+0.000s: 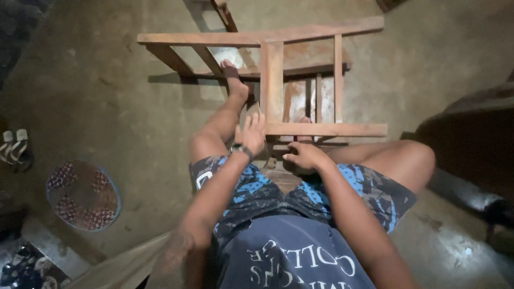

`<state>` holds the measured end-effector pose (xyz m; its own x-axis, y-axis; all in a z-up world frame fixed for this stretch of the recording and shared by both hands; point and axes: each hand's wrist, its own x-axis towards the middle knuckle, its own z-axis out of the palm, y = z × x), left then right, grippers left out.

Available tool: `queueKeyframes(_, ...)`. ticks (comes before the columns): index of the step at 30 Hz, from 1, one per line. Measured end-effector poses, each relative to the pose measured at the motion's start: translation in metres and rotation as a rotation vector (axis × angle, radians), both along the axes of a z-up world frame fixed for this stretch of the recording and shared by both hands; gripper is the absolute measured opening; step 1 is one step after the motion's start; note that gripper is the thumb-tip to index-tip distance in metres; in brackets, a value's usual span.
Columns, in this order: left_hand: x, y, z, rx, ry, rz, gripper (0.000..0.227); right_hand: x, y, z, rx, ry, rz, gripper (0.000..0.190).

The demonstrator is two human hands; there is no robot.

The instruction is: The person sands the wooden surfaces of a small stool using a piece of sandpaper held in their hand, moving it back and forth over the legs and frame.

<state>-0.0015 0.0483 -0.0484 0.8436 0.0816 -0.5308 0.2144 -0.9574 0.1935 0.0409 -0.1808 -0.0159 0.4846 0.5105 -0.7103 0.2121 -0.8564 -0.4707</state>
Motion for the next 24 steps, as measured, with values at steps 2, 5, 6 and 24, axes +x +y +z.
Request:
queueKeyframes(2, 0.031, 0.006, -0.007, 0.005, 0.046, 0.021, 0.06, 0.001, -0.006, -0.009, -0.012, 0.002, 0.0, 0.062)
queueKeyframes(5, 0.059, 0.008, -0.001, 0.028, 0.077, 0.032, 0.06, -0.003, -0.008, -0.012, -0.031, -0.007, -0.003, 0.064)
queueKeyframes(6, 0.067, 0.009, 0.005, 0.045, 0.074, 0.02, 0.06, -0.004, -0.007, -0.011, -0.039, -0.006, -0.008, 0.063)
queueKeyframes(24, 0.019, -0.031, 0.041, 0.138, 0.095, -0.028, 0.057, -0.001, -0.003, 0.009, 0.031, 0.017, 0.006, 0.062)
